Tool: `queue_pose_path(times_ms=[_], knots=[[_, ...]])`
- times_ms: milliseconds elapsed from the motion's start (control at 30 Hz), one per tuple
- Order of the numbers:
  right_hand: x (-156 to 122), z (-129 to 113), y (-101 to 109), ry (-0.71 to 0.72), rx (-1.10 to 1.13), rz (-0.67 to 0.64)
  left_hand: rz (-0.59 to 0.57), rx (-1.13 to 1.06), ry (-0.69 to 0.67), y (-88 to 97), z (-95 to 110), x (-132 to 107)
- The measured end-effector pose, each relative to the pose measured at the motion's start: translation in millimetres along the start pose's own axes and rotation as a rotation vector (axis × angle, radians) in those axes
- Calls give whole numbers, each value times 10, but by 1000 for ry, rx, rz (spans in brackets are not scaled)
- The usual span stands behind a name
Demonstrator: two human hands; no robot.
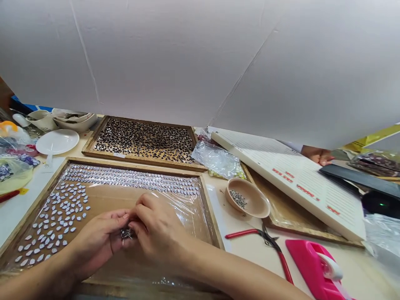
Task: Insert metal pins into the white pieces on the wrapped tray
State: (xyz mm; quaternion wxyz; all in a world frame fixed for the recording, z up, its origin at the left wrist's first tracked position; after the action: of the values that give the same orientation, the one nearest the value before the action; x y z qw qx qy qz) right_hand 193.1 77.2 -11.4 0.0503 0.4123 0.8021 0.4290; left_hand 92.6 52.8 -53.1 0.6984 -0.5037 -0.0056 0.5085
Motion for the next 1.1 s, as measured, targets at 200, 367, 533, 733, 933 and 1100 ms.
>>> queue_pose_path(times_ms=[200, 367, 533, 733, 933, 1100], knots=[[38, 55, -40, -50, 77, 30, 0, -36, -17, 18, 4, -2], [46, 101, 32, -101, 241, 18, -2, -27, 9, 14, 11, -17], [-41, 315, 306, -64, 196, 58, 60, 99, 89, 62, -36, -14], [-320, 1148, 852, -267, -404, 252, 85, 210, 142, 129, -97, 10], [-392, 1564, 873, -420, -641, 162, 143, 255, 152, 168, -97, 16], [-338, 1593, 775, -407, -734, 59, 141, 250, 145, 132, -77, 19]])
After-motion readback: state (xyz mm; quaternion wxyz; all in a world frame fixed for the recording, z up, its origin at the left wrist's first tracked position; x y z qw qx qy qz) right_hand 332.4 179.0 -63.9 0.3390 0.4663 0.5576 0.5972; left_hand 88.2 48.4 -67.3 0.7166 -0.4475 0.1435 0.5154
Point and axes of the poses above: each hand's wrist, its own x-axis towards the middle knuckle, its own y-axis out of the back of the hand, z = x × y, the point moved 5 cm from there along x, towards the middle knuckle, and after that the axes turned 4 degrees about y, right-handed, at the moved point
